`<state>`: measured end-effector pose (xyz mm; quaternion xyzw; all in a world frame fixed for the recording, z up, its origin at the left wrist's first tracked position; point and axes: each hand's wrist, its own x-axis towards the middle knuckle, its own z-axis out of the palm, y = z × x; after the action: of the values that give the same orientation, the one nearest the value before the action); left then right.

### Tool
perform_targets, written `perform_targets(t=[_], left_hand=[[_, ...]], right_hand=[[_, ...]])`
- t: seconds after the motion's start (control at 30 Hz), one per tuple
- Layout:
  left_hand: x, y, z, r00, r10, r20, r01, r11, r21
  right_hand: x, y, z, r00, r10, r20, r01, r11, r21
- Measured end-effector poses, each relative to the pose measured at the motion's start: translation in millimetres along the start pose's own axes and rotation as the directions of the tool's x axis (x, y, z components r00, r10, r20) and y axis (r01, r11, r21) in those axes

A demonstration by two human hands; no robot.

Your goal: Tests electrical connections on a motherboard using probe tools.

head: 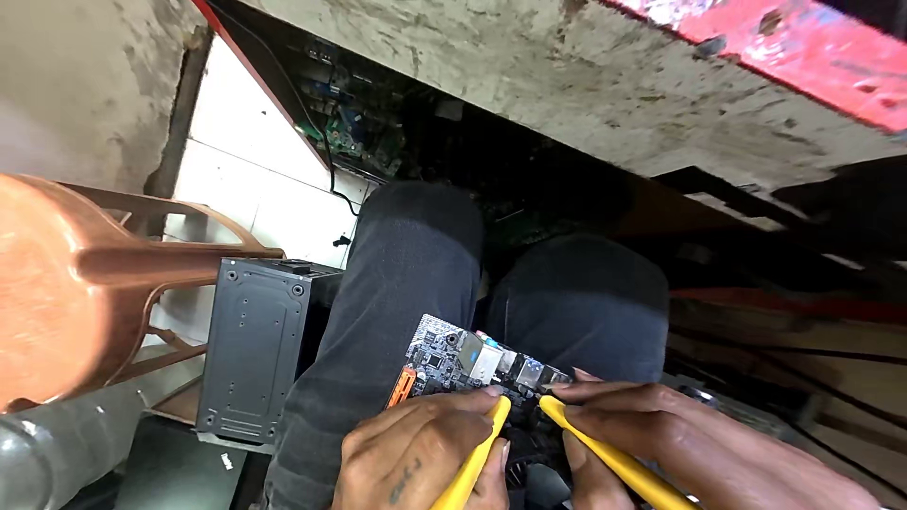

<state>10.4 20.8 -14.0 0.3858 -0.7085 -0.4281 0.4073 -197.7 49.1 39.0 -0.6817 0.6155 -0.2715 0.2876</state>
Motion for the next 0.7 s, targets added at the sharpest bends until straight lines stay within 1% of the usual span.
perform_targets(t=[0.27,0.57,0.7], left_hand=[[0.4,0.3,1.2,1.000,0.009,-0.010,-0.009,1.000,0.002],[0.3,-0.8,1.7,0.999,0.029,-0.015,-0.029,1.000,0.013],[0.5,-1.0,1.6,0.999,0.032,-0.012,-0.032,0.999,0.012]], right_hand=[[0.5,0.7,0.8,1.000,-0.001,-0.004,0.001,1.000,-0.010],[2.4,-1.6,-3.2,0.999,0.024,0.036,-0.023,1.000,-0.008],[2.5,-1.9,-3.1,0.999,0.024,0.031,-0.024,1.000,-0.012]])
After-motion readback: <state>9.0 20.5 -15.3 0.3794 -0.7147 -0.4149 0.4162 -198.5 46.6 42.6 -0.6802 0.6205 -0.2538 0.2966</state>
